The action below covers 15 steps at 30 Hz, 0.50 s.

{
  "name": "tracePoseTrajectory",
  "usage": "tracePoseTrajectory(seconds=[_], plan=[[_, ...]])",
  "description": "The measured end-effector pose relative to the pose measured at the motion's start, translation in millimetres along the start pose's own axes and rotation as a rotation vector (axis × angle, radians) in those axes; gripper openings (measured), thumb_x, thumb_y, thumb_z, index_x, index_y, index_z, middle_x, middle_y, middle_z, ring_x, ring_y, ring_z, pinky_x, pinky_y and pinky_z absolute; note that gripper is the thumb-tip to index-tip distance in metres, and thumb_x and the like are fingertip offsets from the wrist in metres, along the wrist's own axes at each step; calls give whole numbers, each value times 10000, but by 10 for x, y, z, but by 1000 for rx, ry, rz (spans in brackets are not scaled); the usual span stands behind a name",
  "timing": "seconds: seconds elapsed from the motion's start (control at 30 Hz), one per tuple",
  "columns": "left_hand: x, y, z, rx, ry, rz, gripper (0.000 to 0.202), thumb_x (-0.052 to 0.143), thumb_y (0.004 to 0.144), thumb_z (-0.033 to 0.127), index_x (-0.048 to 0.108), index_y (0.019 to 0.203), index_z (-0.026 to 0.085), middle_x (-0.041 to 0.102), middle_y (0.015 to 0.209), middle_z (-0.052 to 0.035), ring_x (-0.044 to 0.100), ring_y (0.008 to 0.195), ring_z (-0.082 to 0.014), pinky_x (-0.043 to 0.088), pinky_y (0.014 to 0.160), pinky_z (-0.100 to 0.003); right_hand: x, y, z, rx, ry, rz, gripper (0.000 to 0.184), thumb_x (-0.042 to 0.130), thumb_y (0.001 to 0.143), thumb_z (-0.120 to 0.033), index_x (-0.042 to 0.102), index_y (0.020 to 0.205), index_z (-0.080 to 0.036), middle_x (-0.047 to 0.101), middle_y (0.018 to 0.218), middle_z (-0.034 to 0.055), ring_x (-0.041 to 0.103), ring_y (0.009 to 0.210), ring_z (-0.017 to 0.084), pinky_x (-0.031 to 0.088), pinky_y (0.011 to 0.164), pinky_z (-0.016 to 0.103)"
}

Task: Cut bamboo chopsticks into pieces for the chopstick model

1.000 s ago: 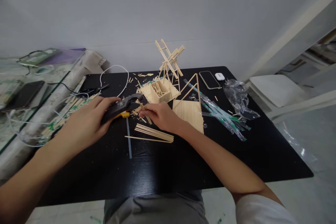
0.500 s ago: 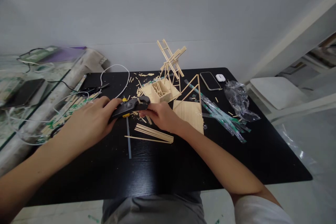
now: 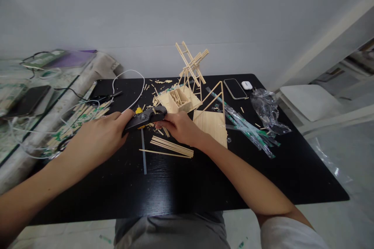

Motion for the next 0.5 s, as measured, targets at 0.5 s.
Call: tracePoseTrajectory(seconds=[0.5], plan=[[-43,118,-324,-140,-265,204,363,551,953,275,612,1305,212,754,1167,-114,693,968,-289,474,753,-359,-311,33,-95,63,-81,0,278,599,1050,-372,796,995,-184,778,954,61,688,833,183,495,755,309]])
Point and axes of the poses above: each hand's wrist, its own y-axis towards the middle knuckle, its own x-axis out of the palm, z = x × y, the point moved 3 cm from there along y, towards the middle knuckle
